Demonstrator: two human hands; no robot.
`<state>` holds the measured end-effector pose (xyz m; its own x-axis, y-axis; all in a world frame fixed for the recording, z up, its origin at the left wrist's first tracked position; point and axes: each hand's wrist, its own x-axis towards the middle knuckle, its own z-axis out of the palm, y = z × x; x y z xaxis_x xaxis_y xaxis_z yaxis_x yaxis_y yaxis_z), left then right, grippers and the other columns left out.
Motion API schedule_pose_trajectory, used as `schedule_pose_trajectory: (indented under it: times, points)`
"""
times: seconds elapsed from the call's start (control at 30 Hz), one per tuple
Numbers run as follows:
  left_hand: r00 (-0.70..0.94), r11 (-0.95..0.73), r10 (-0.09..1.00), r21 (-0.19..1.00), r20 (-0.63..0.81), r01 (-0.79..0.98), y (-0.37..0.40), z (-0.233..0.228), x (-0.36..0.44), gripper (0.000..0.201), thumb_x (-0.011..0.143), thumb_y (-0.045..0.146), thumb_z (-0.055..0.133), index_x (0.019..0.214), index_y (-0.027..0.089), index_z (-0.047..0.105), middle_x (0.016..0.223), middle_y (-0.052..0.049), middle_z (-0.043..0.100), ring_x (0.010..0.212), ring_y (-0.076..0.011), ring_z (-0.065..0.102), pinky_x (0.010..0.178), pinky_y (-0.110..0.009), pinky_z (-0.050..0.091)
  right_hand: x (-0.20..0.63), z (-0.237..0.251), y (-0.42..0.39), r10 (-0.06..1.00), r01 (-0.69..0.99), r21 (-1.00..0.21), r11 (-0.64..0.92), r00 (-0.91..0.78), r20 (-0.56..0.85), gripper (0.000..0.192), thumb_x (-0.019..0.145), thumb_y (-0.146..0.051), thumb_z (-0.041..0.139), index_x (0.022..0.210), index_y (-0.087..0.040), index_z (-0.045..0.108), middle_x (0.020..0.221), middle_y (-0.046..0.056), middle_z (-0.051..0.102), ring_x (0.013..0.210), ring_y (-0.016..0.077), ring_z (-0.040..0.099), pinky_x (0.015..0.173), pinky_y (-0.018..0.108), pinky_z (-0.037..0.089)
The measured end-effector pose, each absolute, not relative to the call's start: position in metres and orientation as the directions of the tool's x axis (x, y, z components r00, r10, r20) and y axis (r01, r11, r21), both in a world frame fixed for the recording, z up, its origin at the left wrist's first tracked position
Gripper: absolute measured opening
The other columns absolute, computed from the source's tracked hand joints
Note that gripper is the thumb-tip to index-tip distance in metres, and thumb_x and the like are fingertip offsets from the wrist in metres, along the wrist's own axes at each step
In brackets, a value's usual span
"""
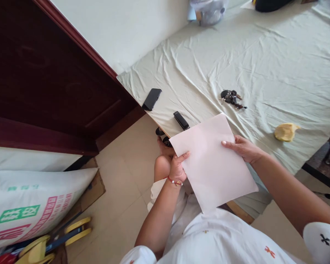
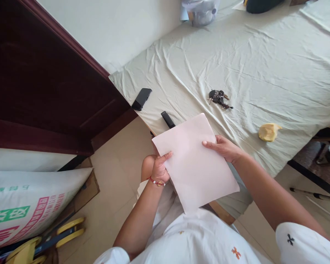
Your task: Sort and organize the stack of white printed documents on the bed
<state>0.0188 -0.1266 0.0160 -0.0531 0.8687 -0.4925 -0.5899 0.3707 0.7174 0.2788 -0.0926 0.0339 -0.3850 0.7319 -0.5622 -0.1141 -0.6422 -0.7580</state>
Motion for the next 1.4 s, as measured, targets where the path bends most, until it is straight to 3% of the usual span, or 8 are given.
schedule_pose_trajectory:
  times: [0.17, 0.47, 0.63, 0.73, 0.83, 0.93, 1.1, 1.4]
  points:
    - [-0.056, 0.387, 0.837, 0.662, -0.544, -0.642, -0.13, 0.012, 0.021, 0.055, 0.048, 0.024, 0.095, 0.099, 0.019, 0.077, 0.093, -0.007, 0.083, 0.1, -0.0317, 0.078, 0.096, -0.045, 0.062, 0.278, 0.035, -0.09, 0.703, -0.106, -0.744, -0.66, -0.439, -0.56, 0.049, 0.07, -0.048, 0.093, 0.104, -0.017, 0.077, 0.096, 0.011, 0.081, 0.086, 0.0278, 0.079, 0.079, 0.039, 0.066]
    - [-0.096, 0.363, 0.823, 0.648, -0.56, -0.67, -0.13, 0.008, 0.019, 0.057, 0.048, 0.024, 0.095, 0.101, 0.019, 0.078, 0.095, -0.008, 0.083, 0.099, -0.0315, 0.078, 0.096, -0.045, 0.062, 0.279, 0.039, -0.09, 0.646, -0.033, -0.72, -0.693, -0.473, -0.599, 0.043, 0.07, -0.049, 0.093, 0.095, -0.017, 0.078, 0.092, 0.01, 0.081, 0.08, 0.0257, 0.079, 0.073, 0.035, 0.067]
    - [-0.11, 0.387, 0.816, 0.678, -0.567, -0.625, -0.125, 0.007, 0.021, 0.052, 0.049, 0.023, 0.095, 0.097, 0.018, 0.077, 0.091, -0.007, 0.083, 0.097, -0.0306, 0.079, 0.097, -0.045, 0.061, 0.28, 0.035, -0.09, 0.688, 0.005, -0.749, -0.662, -0.393, -0.611, 0.04, 0.074, -0.059, 0.087, 0.081, -0.021, 0.075, 0.083, 0.011, 0.08, 0.071, 0.0255, 0.077, 0.062, 0.033, 0.065]
    - [-0.101, 0.388, 0.839, 0.717, -0.535, -0.579, -0.118, 0.007, 0.019, 0.045, 0.055, 0.032, 0.095, 0.092, 0.016, 0.075, 0.085, -0.007, 0.08, 0.083, -0.0238, 0.077, 0.082, -0.036, 0.061, 0.283, 0.032, -0.087, 0.711, 0.019, -0.755, -0.656, -0.322, -0.626, 0.039, 0.073, -0.059, 0.087, 0.081, -0.023, 0.075, 0.083, 0.011, 0.08, 0.068, 0.0268, 0.077, 0.059, 0.035, 0.065]
    - [-0.188, 0.346, 0.853, 0.798, -0.487, -0.494, -0.105, 0.008, 0.011, 0.037, 0.059, 0.037, 0.092, 0.078, 0.016, 0.068, 0.062, 0.003, 0.065, 0.049, -0.0077, 0.056, 0.048, -0.02, 0.041, 0.289, 0.031, -0.081, 0.717, 0.042, -0.749, -0.661, -0.259, -0.647, 0.037, 0.07, -0.055, 0.09, 0.081, -0.022, 0.075, 0.081, 0.011, 0.079, 0.065, 0.0271, 0.075, 0.056, 0.036, 0.064]
    - [-0.247, 0.349, 0.866, 0.88, -0.434, -0.322, -0.088, 0.011, 0.003, 0.034, 0.064, 0.035, 0.088, 0.071, 0.016, 0.061, 0.056, 0.008, 0.053, 0.038, -0.0005, 0.034, 0.039, -0.017, 0.017, 0.298, 0.033, -0.069, 0.702, 0.064, -0.727, -0.684, -0.215, -0.679, 0.035, 0.067, -0.05, 0.092, 0.081, -0.022, 0.076, 0.083, 0.011, 0.079, 0.065, 0.0259, 0.074, 0.056, 0.036, 0.064]
    - [-0.285, 0.438, 0.861, 0.899, -0.421, -0.005, -0.061, 0.012, 0.0, 0.027, 0.077, 0.034, 0.077, 0.068, 0.015, 0.06, 0.057, 0.005, 0.054, 0.039, -0.0014, 0.03, 0.042, -0.019, 0.018, 0.308, 0.032, -0.05, 0.676, 0.118, -0.7, -0.704, -0.19, -0.712, 0.036, 0.067, -0.048, 0.092, 0.086, -0.02, 0.077, 0.088, 0.013, 0.08, 0.071, 0.0279, 0.076, 0.064, 0.04, 0.066]
    - [-0.298, 0.522, 0.837, 0.832, -0.459, 0.187, -0.02, 0.008, 0.003, 0.027, 0.081, 0.025, 0.065, 0.056, 0.017, 0.056, 0.044, 0.002, 0.05, 0.036, -0.007, 0.03, 0.044, -0.023, 0.018, 0.308, 0.029, -0.022, 0.687, 0.08, -0.705, -0.705, -0.168, -0.707, 0.029, 0.064, -0.038, 0.093, 0.081, -0.022, 0.075, 0.086, 0.01, 0.08, 0.073, 0.0274, 0.076, 0.073, 0.042, 0.068]
